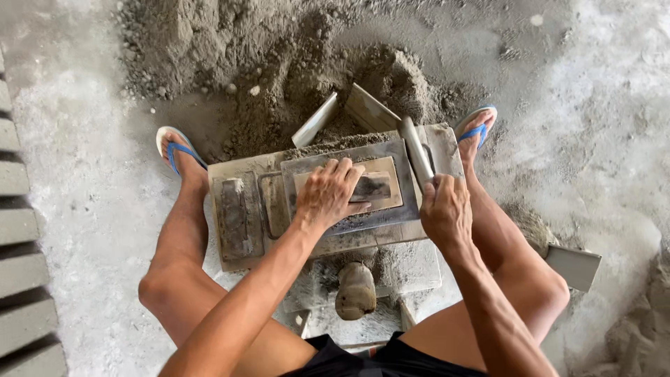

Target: The person scoops wet concrete into a rectangular mold, levels the surface with a straight edge, and removes excess material. They then lift the mold, flip it over to release the formed brick onto a stack, and repeat the process.

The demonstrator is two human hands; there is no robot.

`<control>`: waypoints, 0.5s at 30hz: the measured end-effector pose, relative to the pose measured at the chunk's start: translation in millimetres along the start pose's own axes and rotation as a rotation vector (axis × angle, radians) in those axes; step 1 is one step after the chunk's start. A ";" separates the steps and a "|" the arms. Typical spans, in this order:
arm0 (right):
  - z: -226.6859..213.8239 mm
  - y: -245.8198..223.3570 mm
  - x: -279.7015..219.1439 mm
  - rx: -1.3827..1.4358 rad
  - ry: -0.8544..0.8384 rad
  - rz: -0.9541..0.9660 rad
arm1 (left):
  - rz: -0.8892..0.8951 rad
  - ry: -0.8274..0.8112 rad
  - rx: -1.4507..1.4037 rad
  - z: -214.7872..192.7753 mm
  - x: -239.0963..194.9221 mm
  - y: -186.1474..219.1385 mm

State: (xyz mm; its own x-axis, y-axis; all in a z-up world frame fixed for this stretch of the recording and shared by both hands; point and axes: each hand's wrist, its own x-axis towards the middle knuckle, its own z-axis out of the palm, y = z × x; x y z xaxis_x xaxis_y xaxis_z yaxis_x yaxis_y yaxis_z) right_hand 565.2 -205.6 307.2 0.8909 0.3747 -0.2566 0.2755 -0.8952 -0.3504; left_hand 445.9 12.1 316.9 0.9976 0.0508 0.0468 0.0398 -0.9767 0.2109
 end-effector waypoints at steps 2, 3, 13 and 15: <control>3.3 7.8 5.2 0.131 0.308 -0.286 | 0.012 0.013 0.051 -4.5 1.5 -0.3; 6.8 14.7 13.7 0.131 0.295 -0.290 | 0.001 0.006 0.047 -0.9 0.6 0.7; 31.3 11.1 34.6 0.426 0.296 -0.107 | 0.023 -0.004 0.046 3.3 0.1 2.9; 16.7 -6.4 26.1 0.361 0.336 -0.132 | 0.025 -0.006 0.040 0.3 0.9 0.3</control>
State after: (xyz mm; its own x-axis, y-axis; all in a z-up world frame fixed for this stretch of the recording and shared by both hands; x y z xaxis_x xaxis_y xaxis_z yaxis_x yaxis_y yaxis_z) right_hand 580.6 -186.0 287.6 0.9401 0.3275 0.0943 0.3044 -0.6826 -0.6643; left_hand 446.8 11.8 316.7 0.9986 0.0249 0.0459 0.0168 -0.9853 0.1702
